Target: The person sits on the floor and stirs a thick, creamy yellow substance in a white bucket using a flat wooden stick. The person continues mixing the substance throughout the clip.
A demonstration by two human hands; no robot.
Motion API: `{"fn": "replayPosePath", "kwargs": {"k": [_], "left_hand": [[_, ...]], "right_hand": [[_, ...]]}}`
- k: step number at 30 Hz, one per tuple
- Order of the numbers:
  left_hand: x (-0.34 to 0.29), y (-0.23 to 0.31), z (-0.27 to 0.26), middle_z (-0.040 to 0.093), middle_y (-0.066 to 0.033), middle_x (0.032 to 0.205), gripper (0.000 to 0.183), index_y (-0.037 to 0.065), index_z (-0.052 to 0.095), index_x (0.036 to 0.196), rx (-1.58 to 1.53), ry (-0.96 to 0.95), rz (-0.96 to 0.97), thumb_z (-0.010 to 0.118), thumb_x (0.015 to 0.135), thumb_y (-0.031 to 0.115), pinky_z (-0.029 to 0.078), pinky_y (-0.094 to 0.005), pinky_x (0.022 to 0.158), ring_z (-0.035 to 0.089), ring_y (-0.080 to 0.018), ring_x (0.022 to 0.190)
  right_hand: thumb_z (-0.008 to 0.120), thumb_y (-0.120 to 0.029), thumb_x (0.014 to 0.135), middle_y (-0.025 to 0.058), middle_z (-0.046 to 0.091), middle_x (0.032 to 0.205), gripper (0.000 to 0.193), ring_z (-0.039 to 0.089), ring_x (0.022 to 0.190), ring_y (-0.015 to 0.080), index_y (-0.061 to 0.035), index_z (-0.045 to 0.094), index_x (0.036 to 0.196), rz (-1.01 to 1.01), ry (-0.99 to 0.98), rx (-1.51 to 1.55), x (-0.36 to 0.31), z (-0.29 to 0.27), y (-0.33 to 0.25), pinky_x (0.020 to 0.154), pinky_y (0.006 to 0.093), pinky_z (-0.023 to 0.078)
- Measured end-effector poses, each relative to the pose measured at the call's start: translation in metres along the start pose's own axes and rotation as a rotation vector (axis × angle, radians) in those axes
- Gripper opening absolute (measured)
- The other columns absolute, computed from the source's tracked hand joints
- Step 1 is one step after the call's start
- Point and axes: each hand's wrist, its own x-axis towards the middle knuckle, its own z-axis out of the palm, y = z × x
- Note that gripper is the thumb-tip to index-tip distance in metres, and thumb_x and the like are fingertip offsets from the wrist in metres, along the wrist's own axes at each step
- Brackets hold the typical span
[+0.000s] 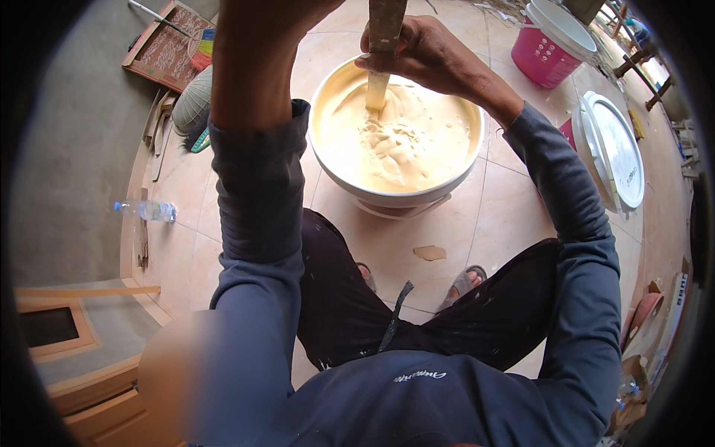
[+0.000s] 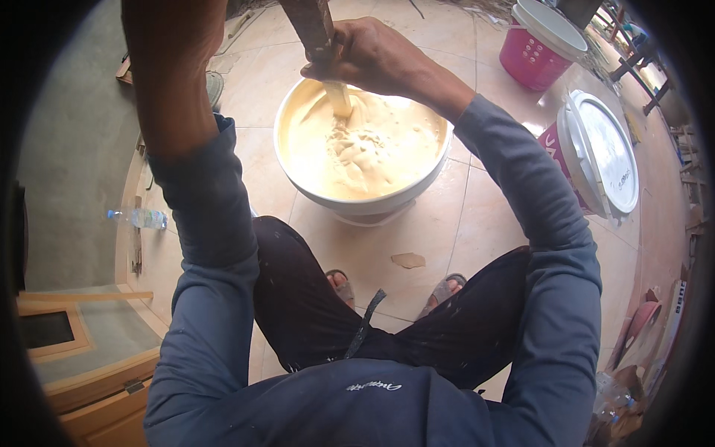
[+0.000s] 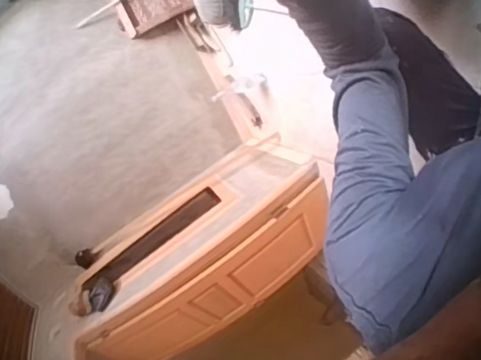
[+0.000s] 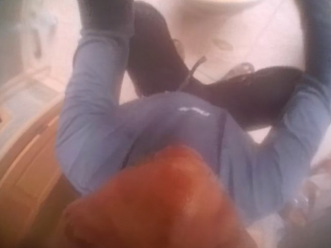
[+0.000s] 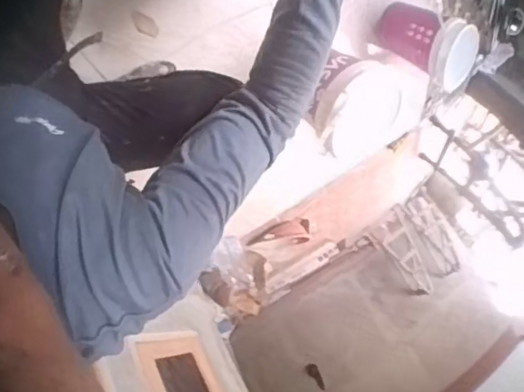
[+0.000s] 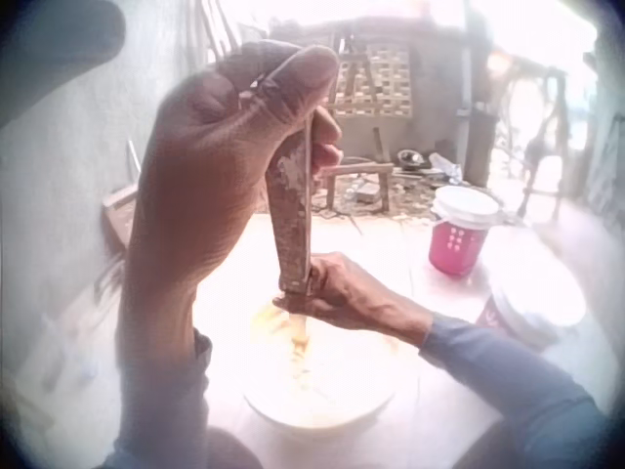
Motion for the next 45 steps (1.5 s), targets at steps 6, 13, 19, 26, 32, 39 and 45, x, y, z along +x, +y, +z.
{"fn": "replayPosePath", "kwargs": {"k": [6, 13, 19, 26, 32, 39, 45], "left_hand": [[-0.025, -0.06, 0.015, 0.064, 0.0002, 0.088, 0.05, 0.003, 0.069, 0.113, -0.132, -0.041, -0.377, 0.06, 0.105, 0.051, 0.053, -0.0244, 0.07, 0.06, -0.0079, 0.078], [-0.046, -0.084, 0.003, 0.068, -0.0013, 0.074, 0.063, 0.008, 0.066, 0.085, -0.222, -0.075, -0.639, 0.062, 0.094, 0.07, 0.06, -0.0298, 0.062, 0.069, -0.0121, 0.065], [-0.022, -0.017, 0.004, 0.063, 0.0023, 0.067, 0.056, 0.01, 0.064, 0.075, 0.096, -0.114, -0.454, 0.064, 0.099, 0.06, 0.052, -0.0238, 0.056, 0.063, -0.0074, 0.06], [-0.019, 0.056, 0.039, 0.069, 0.0013, 0.073, 0.045, 0.002, 0.078, 0.107, 0.271, 0.067, -0.099, 0.069, 0.102, 0.046, 0.047, -0.0222, 0.063, 0.06, -0.0051, 0.066], [-0.02, 0.037, 0.031, 0.068, 0.002, 0.079, 0.051, 0.0, 0.076, 0.118, 0.103, -0.027, -0.119, 0.068, 0.102, 0.048, 0.047, -0.0219, 0.069, 0.058, -0.0053, 0.074], [-0.033, -0.044, 0.036, 0.057, 0.0047, 0.084, 0.049, 0.007, 0.065, 0.096, -0.17, -0.117, -0.443, 0.056, 0.107, 0.054, 0.046, -0.0235, 0.069, 0.051, -0.0056, 0.075], [-0.046, -0.078, 0.018, 0.057, 0.0033, 0.078, 0.049, 0.012, 0.062, 0.093, -0.353, -0.091, -0.666, 0.054, 0.105, 0.059, 0.054, -0.0286, 0.066, 0.06, -0.0093, 0.07]], "right_hand": [[0.076, -0.033, 0.094, 0.0112, 0.076, 0.087, 0.029, 0.074, 0.081, 0.0232, -0.0054, 0.074, 0.102, 0.303, -0.076, -0.167, -0.014, -0.002, 0.047, 0.077, 0.0378, 0.056], [0.078, -0.034, 0.092, 0.0092, 0.076, 0.089, 0.03, 0.073, 0.086, 0.0207, -0.0059, 0.074, 0.103, 0.362, -0.174, 0.065, -0.037, 0.006, 0.038, 0.08, 0.0355, 0.056], [0.082, -0.04, 0.09, 0.011, 0.077, 0.097, 0.036, 0.074, 0.096, 0.0259, -0.0066, 0.075, 0.1, 0.273, -0.227, 0.305, -0.038, 0.011, -0.001, 0.084, 0.0403, 0.057], [0.08, -0.028, 0.093, 0.0094, 0.075, 0.094, 0.027, 0.074, 0.095, 0.0233, -0.0064, 0.073, 0.106, -0.016, -0.03, 0.169, -0.02, 0.011, -0.018, 0.09, 0.0398, 0.062], [0.079, -0.031, 0.094, 0.011, 0.076, 0.095, 0.029, 0.075, 0.092, 0.0224, -0.006, 0.072, 0.105, 0.035, -0.008, 0.01, -0.015, -0.009, 0.014, 0.088, 0.0382, 0.061], [0.077, -0.028, 0.097, 0.0076, 0.073, 0.081, 0.023, 0.071, 0.077, 0.0163, -0.0062, 0.071, 0.097, 0.268, -0.048, -0.063, -0.032, -0.012, 0.054, 0.077, 0.0348, 0.057], [0.078, -0.028, 0.091, 0.0109, 0.075, 0.089, 0.025, 0.074, 0.086, 0.0218, -0.0036, 0.073, 0.098, 0.329, -0.132, 0.175, -0.044, 0.006, 0.046, 0.081, 0.037, 0.057]]}}
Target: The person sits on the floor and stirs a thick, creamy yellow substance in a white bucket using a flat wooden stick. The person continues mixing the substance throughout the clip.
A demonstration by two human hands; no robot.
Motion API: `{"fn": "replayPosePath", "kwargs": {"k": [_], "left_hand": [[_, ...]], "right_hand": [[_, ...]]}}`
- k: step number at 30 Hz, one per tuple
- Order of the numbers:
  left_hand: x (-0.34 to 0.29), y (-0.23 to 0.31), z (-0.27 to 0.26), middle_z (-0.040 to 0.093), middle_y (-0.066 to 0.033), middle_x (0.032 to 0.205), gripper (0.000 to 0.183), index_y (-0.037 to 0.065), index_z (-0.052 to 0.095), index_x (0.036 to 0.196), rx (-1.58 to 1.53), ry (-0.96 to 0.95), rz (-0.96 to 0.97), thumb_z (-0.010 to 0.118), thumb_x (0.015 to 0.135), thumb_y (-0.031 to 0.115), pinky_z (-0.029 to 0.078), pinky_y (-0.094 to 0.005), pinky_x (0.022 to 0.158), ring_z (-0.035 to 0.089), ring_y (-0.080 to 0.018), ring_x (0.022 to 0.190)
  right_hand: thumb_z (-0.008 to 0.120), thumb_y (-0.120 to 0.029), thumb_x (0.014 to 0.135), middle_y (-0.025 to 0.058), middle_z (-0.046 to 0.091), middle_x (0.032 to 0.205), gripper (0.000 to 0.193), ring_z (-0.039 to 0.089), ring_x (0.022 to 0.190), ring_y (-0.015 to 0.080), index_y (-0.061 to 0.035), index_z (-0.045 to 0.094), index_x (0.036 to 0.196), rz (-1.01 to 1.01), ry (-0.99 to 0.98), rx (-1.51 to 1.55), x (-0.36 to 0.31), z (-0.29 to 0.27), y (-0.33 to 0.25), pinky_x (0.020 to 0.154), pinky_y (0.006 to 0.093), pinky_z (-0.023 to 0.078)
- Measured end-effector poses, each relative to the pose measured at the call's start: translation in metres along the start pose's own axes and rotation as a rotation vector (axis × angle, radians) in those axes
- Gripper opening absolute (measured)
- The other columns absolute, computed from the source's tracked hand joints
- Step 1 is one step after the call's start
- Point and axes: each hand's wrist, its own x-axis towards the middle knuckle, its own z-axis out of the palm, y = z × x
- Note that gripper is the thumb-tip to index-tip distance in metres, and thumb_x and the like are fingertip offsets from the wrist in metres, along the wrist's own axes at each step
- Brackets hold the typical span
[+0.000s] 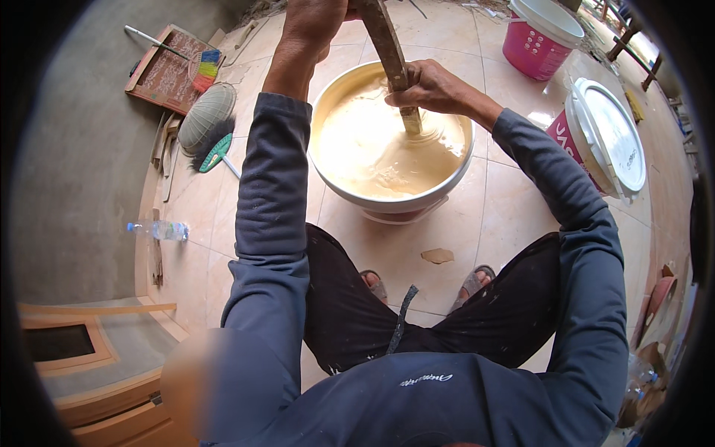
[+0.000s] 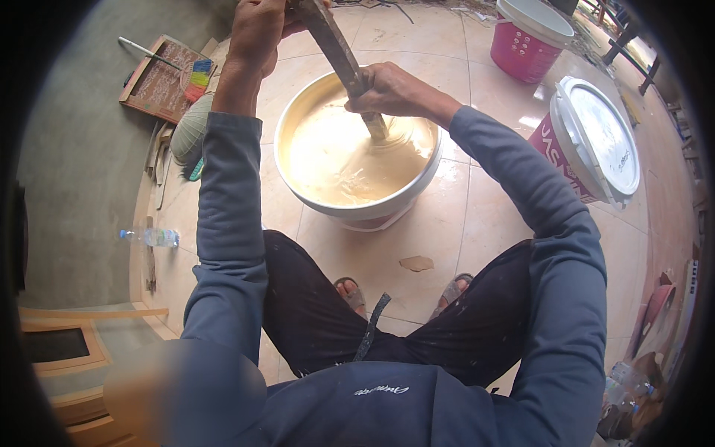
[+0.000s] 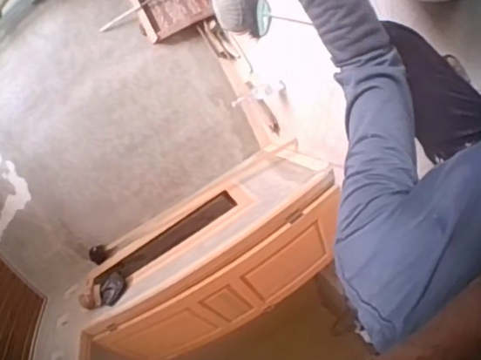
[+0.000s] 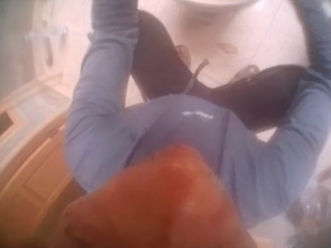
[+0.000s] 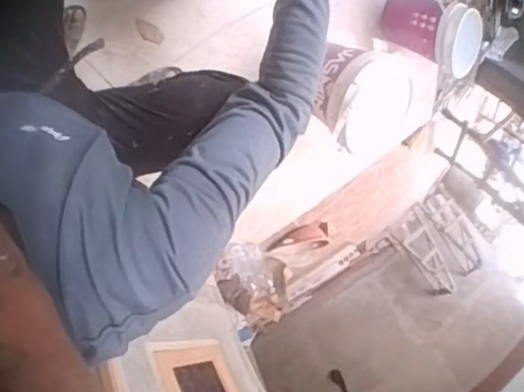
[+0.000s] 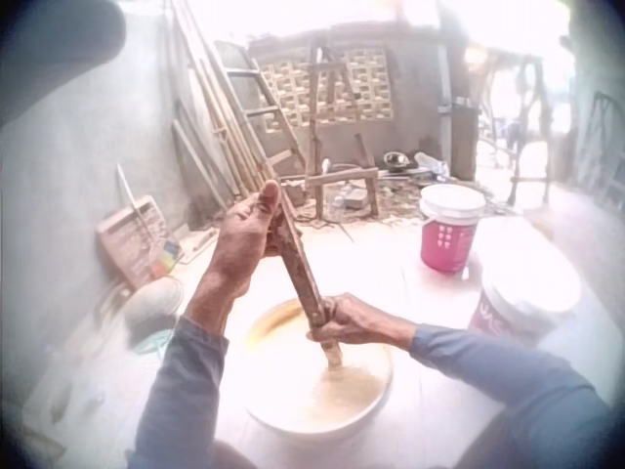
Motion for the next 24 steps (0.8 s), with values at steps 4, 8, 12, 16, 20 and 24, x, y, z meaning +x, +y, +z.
{"fn": "replayPosePath", "kwargs": {"k": [4, 8, 12, 16, 20, 24], "left_hand": [[-0.011, 0.031, -0.003, 0.06, 0.0025, 0.072, 0.049, 0.01, 0.065, 0.091, 0.127, 0.052, -0.001, 0.055, 0.105, 0.056, 0.055, -0.0269, 0.06, 0.059, -0.009, 0.061], [-0.03, 0.078, 0.005, 0.061, 0.0029, 0.068, 0.049, 0.009, 0.068, 0.084, 0.268, 0.017, 0.287, 0.058, 0.106, 0.052, 0.043, -0.0222, 0.052, 0.051, -0.0042, 0.056], [-0.043, 0.099, 0.037, 0.068, -0.0008, 0.07, 0.053, 0.007, 0.073, 0.089, 0.434, 0.365, 0.735, 0.063, 0.102, 0.057, 0.047, -0.0225, 0.058, 0.059, -0.0076, 0.058], [-0.056, 0.124, 0.039, 0.071, -0.003, 0.073, 0.053, 0.006, 0.075, 0.092, 0.52, 0.221, 0.66, 0.064, 0.101, 0.058, 0.049, -0.0224, 0.06, 0.063, -0.0093, 0.06], [-0.049, 0.102, 0.027, 0.072, -0.003, 0.077, 0.053, 0.006, 0.075, 0.098, 0.421, 0.164, 0.444, 0.063, 0.101, 0.058, 0.054, -0.0244, 0.064, 0.066, -0.0108, 0.064], [-0.011, 0.039, 0.013, 0.073, -0.0027, 0.084, 0.054, 0.005, 0.073, 0.11, 0.143, 0.103, 0.221, 0.061, 0.102, 0.057, 0.06, -0.0268, 0.069, 0.07, -0.0114, 0.072]], "right_hand": [[0.08, -0.033, 0.09, 0.012, 0.076, 0.092, 0.031, 0.074, 0.089, 0.0239, -0.0038, 0.076, 0.1, -0.027, -0.095, 0.075, 0.002, 0.018, -0.022, 0.079, 0.0366, 0.056], [0.083, -0.031, 0.091, 0.0041, 0.07, 0.082, 0.027, 0.07, 0.084, 0.0175, -0.008, 0.07, 0.094, -0.15, -0.091, 0.132, -0.002, 0.023, -0.058, 0.081, 0.0354, 0.057], [0.081, -0.033, 0.092, 0.0088, 0.074, 0.088, 0.029, 0.073, 0.083, 0.0216, -0.0065, 0.07, 0.097, -0.416, -0.018, 0.0, 0.004, 0.024, -0.09, 0.079, 0.0376, 0.061], [0.082, -0.031, 0.091, 0.0108, 0.074, 0.085, 0.03, 0.073, 0.076, 0.0272, -0.0039, 0.072, 0.099, -0.474, 0.097, -0.091, 0.02, 0.019, -0.086, 0.071, 0.0403, 0.057], [0.081, -0.029, 0.091, 0.0104, 0.073, 0.083, 0.028, 0.072, 0.075, 0.027, -0.0042, 0.072, 0.098, -0.389, 0.159, -0.106, 0.036, 0.012, -0.052, 0.071, 0.0414, 0.056], [0.078, -0.03, 0.09, 0.0092, 0.072, 0.081, 0.027, 0.069, 0.073, 0.0254, -0.0052, 0.07, 0.094, -0.139, 0.136, -0.095, 0.04, 0.0, -0.013, 0.068, 0.0422, 0.052]]}}
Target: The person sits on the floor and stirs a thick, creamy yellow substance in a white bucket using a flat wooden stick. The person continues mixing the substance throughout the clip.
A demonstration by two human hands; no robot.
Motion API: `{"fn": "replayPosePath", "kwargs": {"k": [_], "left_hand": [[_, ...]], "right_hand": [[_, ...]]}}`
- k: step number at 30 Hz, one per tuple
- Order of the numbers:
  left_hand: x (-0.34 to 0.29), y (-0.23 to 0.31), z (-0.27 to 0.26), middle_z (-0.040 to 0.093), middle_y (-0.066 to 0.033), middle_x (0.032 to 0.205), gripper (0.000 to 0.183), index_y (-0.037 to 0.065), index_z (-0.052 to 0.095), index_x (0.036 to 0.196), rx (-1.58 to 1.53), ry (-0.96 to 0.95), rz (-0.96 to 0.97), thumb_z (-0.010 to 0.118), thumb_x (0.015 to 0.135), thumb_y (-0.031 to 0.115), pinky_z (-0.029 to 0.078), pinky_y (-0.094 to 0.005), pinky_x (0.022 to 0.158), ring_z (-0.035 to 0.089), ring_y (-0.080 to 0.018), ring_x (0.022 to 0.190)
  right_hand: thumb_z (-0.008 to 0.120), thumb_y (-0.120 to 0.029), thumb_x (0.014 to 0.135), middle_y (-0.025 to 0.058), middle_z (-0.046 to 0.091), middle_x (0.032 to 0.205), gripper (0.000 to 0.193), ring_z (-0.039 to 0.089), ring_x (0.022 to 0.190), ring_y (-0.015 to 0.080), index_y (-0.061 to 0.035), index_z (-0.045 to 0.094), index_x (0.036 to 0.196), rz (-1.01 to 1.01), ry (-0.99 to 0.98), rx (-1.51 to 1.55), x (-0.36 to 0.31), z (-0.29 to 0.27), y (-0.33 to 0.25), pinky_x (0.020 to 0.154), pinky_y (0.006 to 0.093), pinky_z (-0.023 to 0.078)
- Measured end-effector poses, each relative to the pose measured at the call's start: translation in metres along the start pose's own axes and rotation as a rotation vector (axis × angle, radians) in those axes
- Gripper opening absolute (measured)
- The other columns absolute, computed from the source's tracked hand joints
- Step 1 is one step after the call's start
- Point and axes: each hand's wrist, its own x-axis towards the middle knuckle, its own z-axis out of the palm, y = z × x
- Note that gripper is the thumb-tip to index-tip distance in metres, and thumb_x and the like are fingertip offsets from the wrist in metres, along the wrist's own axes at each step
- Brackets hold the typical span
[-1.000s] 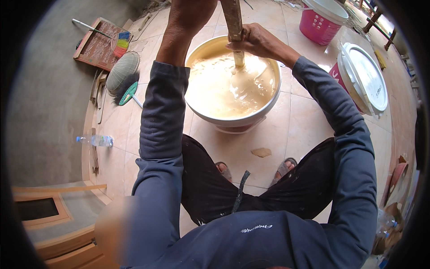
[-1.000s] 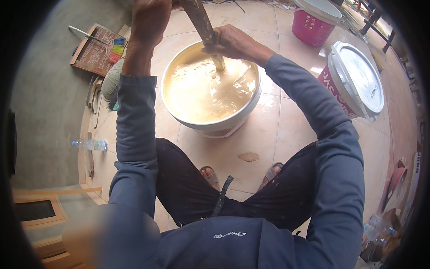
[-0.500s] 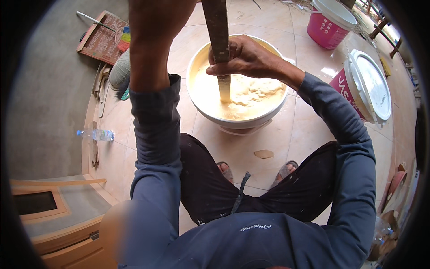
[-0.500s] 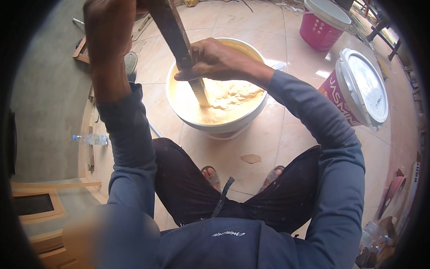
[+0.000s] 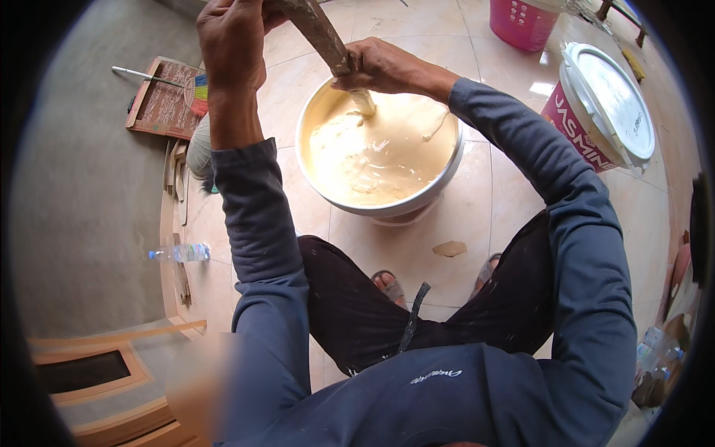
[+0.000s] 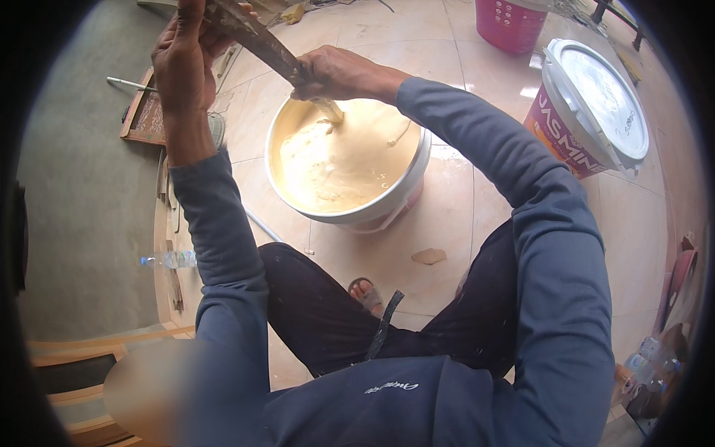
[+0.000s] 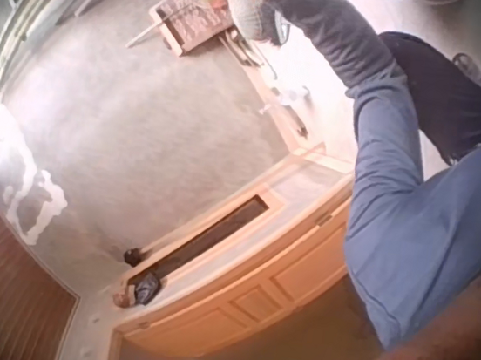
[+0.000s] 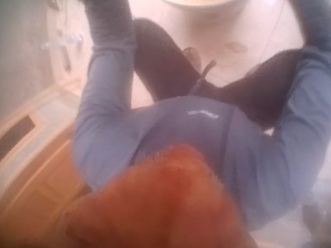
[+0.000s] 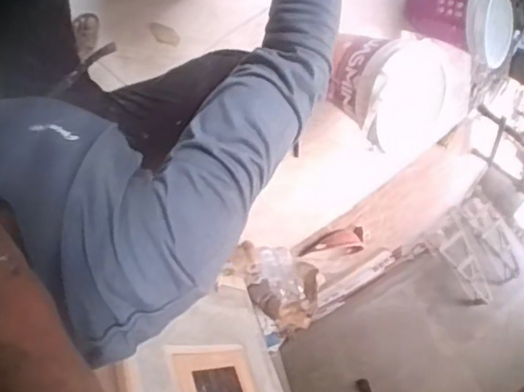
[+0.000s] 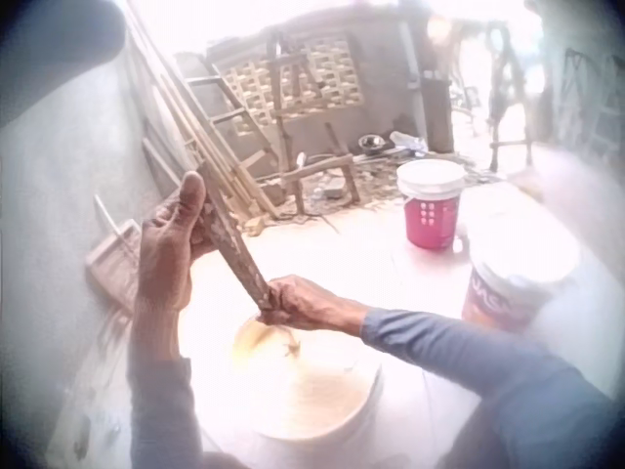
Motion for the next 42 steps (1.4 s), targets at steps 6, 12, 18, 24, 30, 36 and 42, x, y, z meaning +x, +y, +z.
{"fn": "replayPosePath", "kwargs": {"k": [6, 12, 18, 24, 30, 36, 42], "left_hand": [[0.016, -0.06, -0.032, 0.074, -0.0157, 0.107, 0.055, 0.0, 0.064, 0.127, -0.174, -0.129, -0.242, 0.057, 0.106, 0.051, 0.062, -0.0393, 0.086, 0.073, -0.0245, 0.095], [0.016, -0.046, -0.042, 0.077, -0.0184, 0.104, 0.051, 0.0, 0.065, 0.123, -0.062, -0.126, -0.366, 0.057, 0.106, 0.048, 0.066, -0.0422, 0.085, 0.078, -0.0276, 0.094], [-0.006, 0.045, -0.029, 0.078, -0.0188, 0.092, 0.046, -0.002, 0.071, 0.112, 0.172, -0.02, -0.059, 0.072, 0.1, 0.043, 0.065, -0.0355, 0.079, 0.078, -0.0244, 0.081], [-0.023, 0.082, -0.014, 0.079, -0.0209, 0.097, 0.037, -0.006, 0.074, 0.112, 0.346, 0.161, 0.272, 0.078, 0.096, 0.028, 0.064, -0.0327, 0.077, 0.079, -0.025, 0.08], [-0.007, 0.046, -0.003, 0.078, -0.0194, 0.104, 0.038, -0.004, 0.071, 0.118, 0.198, 0.06, 0.101, 0.075, 0.099, 0.029, 0.063, -0.0348, 0.087, 0.079, -0.0259, 0.091], [0.019, -0.036, -0.002, 0.07, -0.0019, 0.085, 0.042, 0.006, 0.066, 0.106, -0.316, -0.05, -0.116, 0.061, 0.104, 0.048, 0.062, -0.0289, 0.073, 0.07, -0.0117, 0.074], [0.01, -0.063, -0.027, 0.07, -0.0024, 0.083, 0.041, 0.008, 0.064, 0.107, -0.182, -0.07, -0.206, 0.057, 0.107, 0.048, 0.063, -0.0317, 0.072, 0.071, -0.0138, 0.074]], "right_hand": [[0.076, -0.028, 0.085, 0.0098, 0.072, 0.08, 0.023, 0.068, 0.072, 0.022, -0.0065, 0.068, 0.089, 0.11, -0.095, -0.021, -0.015, -0.002, 0.021, 0.067, 0.0402, 0.051], [0.077, -0.029, 0.084, 0.006, 0.07, 0.079, 0.026, 0.068, 0.075, 0.0195, -0.006, 0.067, 0.087, 0.096, -0.236, 0.239, -0.036, 0.013, -0.005, 0.071, 0.0345, 0.05], [0.08, -0.028, 0.091, 0.0058, 0.069, 0.081, 0.027, 0.067, 0.076, 0.0164, -0.0039, 0.068, 0.092, -0.144, -0.232, 0.377, -0.031, 0.018, -0.049, 0.067, 0.034, 0.05], [0.08, -0.034, 0.092, 0.0067, 0.07, 0.078, 0.031, 0.067, 0.074, 0.0194, -0.0054, 0.068, 0.093, -0.306, -0.089, 0.203, -0.018, 0.01, -0.06, 0.068, 0.0372, 0.05], [0.076, -0.034, 0.094, 0.0081, 0.073, 0.083, 0.03, 0.068, 0.077, 0.0213, -0.0051, 0.069, 0.1, -0.126, -0.053, 0.152, -0.004, -0.001, -0.024, 0.073, 0.0389, 0.052], [0.073, -0.032, 0.092, 0.0086, 0.072, 0.081, 0.027, 0.068, 0.075, 0.0219, -0.0059, 0.069, 0.097, 0.059, -0.032, -0.057, -0.013, -0.016, 0.013, 0.07, 0.0398, 0.051], [0.073, -0.032, 0.089, 0.0108, 0.073, 0.079, 0.028, 0.071, 0.077, 0.0243, -0.0051, 0.07, 0.094, 0.126, -0.122, -0.063, -0.018, -0.009, 0.022, 0.071, 0.0402, 0.052]]}}
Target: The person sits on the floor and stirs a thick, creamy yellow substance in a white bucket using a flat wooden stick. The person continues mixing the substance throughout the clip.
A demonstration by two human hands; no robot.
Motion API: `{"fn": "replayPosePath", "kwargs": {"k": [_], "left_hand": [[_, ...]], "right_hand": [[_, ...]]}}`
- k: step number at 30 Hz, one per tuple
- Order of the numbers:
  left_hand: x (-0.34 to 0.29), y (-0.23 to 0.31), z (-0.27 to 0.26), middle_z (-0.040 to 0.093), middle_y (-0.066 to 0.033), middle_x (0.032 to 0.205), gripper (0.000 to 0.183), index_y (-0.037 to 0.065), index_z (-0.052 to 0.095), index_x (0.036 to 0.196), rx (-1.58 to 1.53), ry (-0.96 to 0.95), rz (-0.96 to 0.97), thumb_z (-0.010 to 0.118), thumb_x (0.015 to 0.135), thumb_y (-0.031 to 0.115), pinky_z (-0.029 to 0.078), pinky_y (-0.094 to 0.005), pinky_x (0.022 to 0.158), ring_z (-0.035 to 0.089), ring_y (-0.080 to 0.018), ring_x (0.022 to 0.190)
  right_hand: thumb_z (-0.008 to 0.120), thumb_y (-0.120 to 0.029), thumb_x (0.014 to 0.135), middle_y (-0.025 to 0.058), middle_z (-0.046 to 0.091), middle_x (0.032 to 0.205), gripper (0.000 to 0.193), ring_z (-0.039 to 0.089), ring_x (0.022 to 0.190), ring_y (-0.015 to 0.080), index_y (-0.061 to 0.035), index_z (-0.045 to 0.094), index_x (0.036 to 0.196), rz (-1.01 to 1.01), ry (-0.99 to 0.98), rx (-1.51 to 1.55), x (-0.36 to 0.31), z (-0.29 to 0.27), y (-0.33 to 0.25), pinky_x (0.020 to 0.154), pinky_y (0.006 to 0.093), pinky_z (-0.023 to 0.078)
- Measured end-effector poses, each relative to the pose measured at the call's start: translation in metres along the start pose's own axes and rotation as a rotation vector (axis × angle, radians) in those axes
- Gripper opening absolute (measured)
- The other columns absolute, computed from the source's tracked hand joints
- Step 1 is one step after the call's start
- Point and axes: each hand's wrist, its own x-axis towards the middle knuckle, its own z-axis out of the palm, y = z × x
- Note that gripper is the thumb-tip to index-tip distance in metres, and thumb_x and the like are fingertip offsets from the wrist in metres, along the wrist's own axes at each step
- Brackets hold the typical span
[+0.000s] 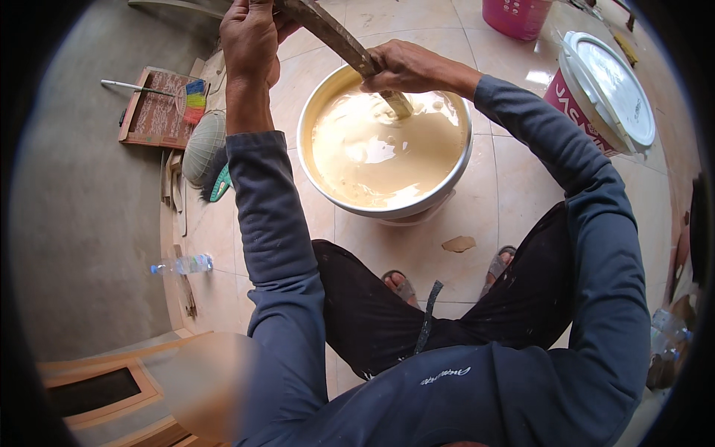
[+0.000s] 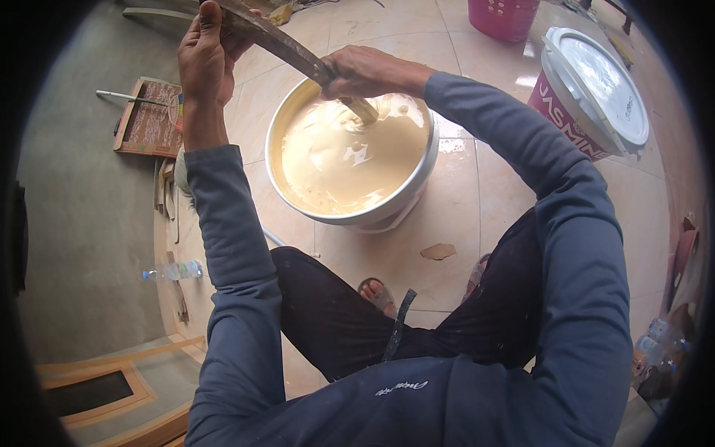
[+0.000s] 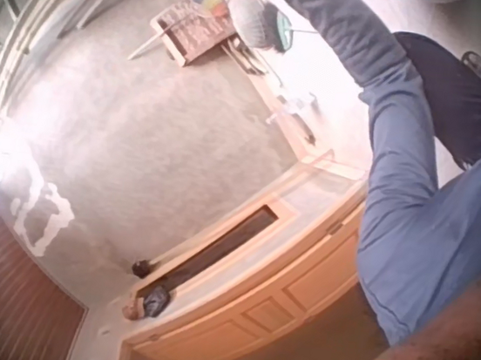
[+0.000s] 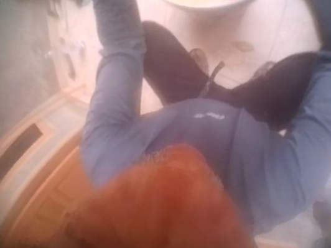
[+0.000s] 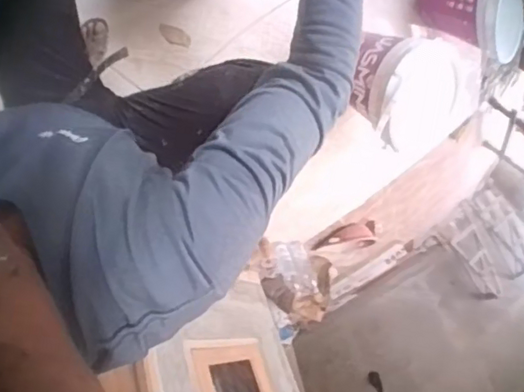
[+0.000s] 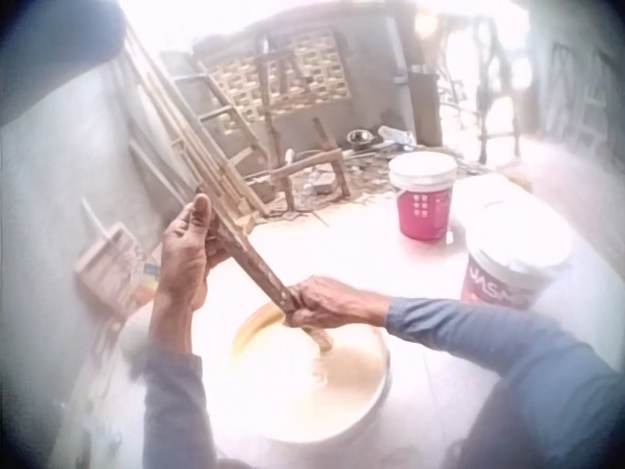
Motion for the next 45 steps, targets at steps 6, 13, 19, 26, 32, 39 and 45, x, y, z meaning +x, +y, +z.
{"fn": "replayPosePath", "kwargs": {"k": [6, 13, 19, 26, 32, 39, 45], "left_hand": [[-0.011, 0.033, 0.007, 0.069, -0.0036, 0.078, 0.04, 0.007, 0.065, 0.101, 0.199, 0.033, -0.131, 0.058, 0.107, 0.046, 0.063, -0.031, 0.066, 0.07, -0.0136, 0.066], [-0.061, 0.12, 0.061, 0.07, -0.0014, 0.074, 0.045, 0.004, 0.07, 0.095, 0.545, 0.181, 0.369, 0.07, 0.1, 0.05, 0.055, -0.0236, 0.062, 0.065, -0.0094, 0.062], [-0.065, 0.12, 0.076, 0.07, -0.0018, 0.077, 0.05, 0.003, 0.073, 0.099, 0.57, 0.253, 0.468, 0.073, 0.096, 0.054, 0.056, -0.024, 0.065, 0.065, -0.009, 0.066], [-0.009, 0.039, 0.036, 0.068, 0.0008, 0.088, 0.04, 0.005, 0.068, 0.11, 0.052, -0.032, 0.195, 0.062, 0.106, 0.044, 0.059, -0.0253, 0.072, 0.067, -0.0082, 0.076], [0.006, -0.014, 0.007, 0.067, 0.0015, 0.085, 0.043, 0.01, 0.065, 0.102, -0.071, -0.049, 0.078, 0.058, 0.105, 0.052, 0.059, -0.0272, 0.071, 0.067, -0.0087, 0.076], [-0.004, 0.025, 0.009, 0.066, 0.0013, 0.075, 0.043, 0.01, 0.067, 0.094, 0.06, -0.037, -0.062, 0.061, 0.104, 0.051, 0.058, -0.0278, 0.064, 0.064, -0.0088, 0.062], [-0.029, 0.091, 0.039, 0.067, 0.0001, 0.073, 0.043, 0.005, 0.073, 0.098, 0.251, -0.002, 0.281, 0.068, 0.101, 0.047, 0.051, -0.0241, 0.053, 0.061, -0.007, 0.058]], "right_hand": [[0.078, -0.03, 0.087, 0.0065, 0.071, 0.088, 0.03, 0.066, 0.076, 0.0172, -0.0043, 0.069, 0.1, 0.049, -0.226, 0.336, -0.007, 0.021, -0.024, 0.066, 0.0303, 0.051], [0.082, -0.03, 0.09, 0.0083, 0.075, 0.092, 0.031, 0.072, 0.088, 0.0186, -0.0036, 0.071, 0.102, -0.268, -0.164, 0.409, -0.016, 0.015, -0.08, 0.079, 0.033, 0.055], [0.079, -0.034, 0.094, 0.0101, 0.077, 0.098, 0.03, 0.075, 0.093, 0.023, -0.0067, 0.072, 0.107, -0.314, -0.016, 0.143, 0.001, 0.005, -0.07, 0.087, 0.0387, 0.061], [0.076, -0.036, 0.091, 0.009, 0.072, 0.08, 0.031, 0.069, 0.075, 0.0226, -0.0052, 0.072, 0.095, -0.045, 0.081, -0.086, 0.004, -0.012, -0.015, 0.071, 0.0408, 0.052], [0.074, -0.032, 0.09, 0.0087, 0.071, 0.079, 0.028, 0.069, 0.075, 0.0213, -0.0046, 0.07, 0.092, 0.006, -0.007, -0.092, -0.005, -0.012, -0.005, 0.069, 0.0387, 0.052], [0.077, -0.031, 0.092, 0.0055, 0.07, 0.083, 0.028, 0.067, 0.075, 0.0159, -0.0049, 0.07, 0.097, 0.073, -0.192, 0.245, -0.014, 0.012, -0.038, 0.064, 0.0307, 0.053], [0.079, -0.031, 0.095, 0.0032, 0.069, 0.087, 0.027, 0.068, 0.083, 0.0156, -0.0062, 0.069, 0.099, -0.203, -0.072, 0.297, -0.013, 0.023, -0.065, 0.078, 0.0328, 0.057]]}}
